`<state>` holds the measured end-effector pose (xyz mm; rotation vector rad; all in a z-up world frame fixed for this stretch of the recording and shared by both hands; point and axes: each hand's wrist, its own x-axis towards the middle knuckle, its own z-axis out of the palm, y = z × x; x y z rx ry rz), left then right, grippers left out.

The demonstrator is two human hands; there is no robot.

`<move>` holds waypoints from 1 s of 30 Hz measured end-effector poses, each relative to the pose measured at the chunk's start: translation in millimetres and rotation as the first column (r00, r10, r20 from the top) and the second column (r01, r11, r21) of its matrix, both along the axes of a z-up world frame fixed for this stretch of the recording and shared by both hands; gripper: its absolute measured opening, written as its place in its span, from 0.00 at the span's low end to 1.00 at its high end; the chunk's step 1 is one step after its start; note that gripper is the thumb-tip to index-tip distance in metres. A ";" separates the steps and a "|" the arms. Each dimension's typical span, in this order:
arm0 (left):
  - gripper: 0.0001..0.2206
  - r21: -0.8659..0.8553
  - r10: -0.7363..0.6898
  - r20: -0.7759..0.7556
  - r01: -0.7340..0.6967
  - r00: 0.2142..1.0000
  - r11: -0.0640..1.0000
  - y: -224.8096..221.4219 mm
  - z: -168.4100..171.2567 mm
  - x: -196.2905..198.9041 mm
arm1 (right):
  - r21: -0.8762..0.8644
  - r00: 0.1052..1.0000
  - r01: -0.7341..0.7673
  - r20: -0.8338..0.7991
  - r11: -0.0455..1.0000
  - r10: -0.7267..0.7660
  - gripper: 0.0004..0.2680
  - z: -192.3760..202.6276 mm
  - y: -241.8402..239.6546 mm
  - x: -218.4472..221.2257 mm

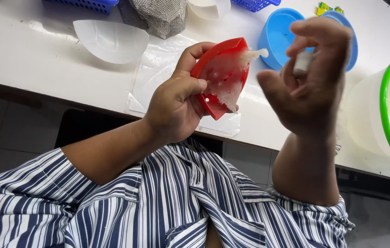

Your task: Cleaning and molding edible bird's nests using tweezers and plastic molds.

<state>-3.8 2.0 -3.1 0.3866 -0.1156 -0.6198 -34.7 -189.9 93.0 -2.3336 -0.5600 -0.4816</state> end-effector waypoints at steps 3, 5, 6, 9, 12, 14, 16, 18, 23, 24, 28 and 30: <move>0.32 0.043 0.035 0.052 -0.037 0.998 0.998 -0.3 -3.2 -3.9 | 0.336 0.997 0.003 -0.073 0.942 0.023 0.12 -20.3 -33.0 -8.5; 0.33 0.088 0.065 0.159 -0.080 0.985 0.993 -0.1 -6.1 -7.8 | 0.395 0.992 0.013 -0.119 0.919 0.037 0.09 -30.9 -34.9 -10.7; 0.34 0.123 0.088 0.274 -0.126 0.958 0.984 -0.2 -7.5 -10.2 | 0.449 0.987 0.024 -0.154 0.893 0.051 0.06 -36.1 -35.8 -13.2; 0.30 0.156 0.129 0.378 -0.200 0.917 0.967 0.0 -3.1 -14.8 | 0.419 0.987 -0.056 -0.114 0.906 0.114 0.09 -56.1 -25.5 -7.4; 0.33 0.213 0.105 0.359 -0.191 0.928 0.958 -3.2 -6.7 -16.4 | 0.505 0.963 -0.032 -0.214 0.862 0.161 0.10 -63.9 -7.0 -9.9; 0.32 0.232 0.089 0.356 -0.180 0.930 0.956 -2.8 -3.2 -16.9 | 0.505 0.972 0.016 -0.209 0.863 0.104 0.10 -69.9 -5.1 -7.6; 0.31 0.252 0.073 0.356 -0.171 0.932 0.953 -2.7 0.0 -16.5 | 0.505 0.978 0.063 -0.202 0.861 0.046 0.11 -72.5 -2.3 -5.4; 0.29 0.258 0.055 0.309 -0.139 0.950 0.956 -3.4 1.9 -16.1 | 0.472 0.978 0.111 -0.210 0.875 -0.011 0.12 -72.2 0.8 -4.1; 0.29 0.235 0.068 0.309 -0.145 0.949 0.961 -4.9 0.5 -15.4 | 0.435 0.970 0.139 -0.239 0.890 -0.035 0.12 -74.8 0.0 -1.6; 0.29 0.248 0.069 0.325 -0.156 0.943 0.956 -4.9 0.4 -15.3 | 0.443 0.967 0.133 -0.253 0.887 -0.019 0.12 -75.5 -0.6 -1.7; 0.31 0.261 0.073 0.279 -0.149 0.957 0.954 -8.6 -2.7 -13.0 | 0.468 0.963 0.119 -0.269 0.876 0.012 0.12 -76.1 -0.3 -0.5; 0.30 0.231 0.073 0.219 -0.124 0.973 0.965 -10.2 -2.9 -11.8 | 0.436 0.956 0.134 -0.295 0.890 0.000 0.13 -76.3 -3.3 0.1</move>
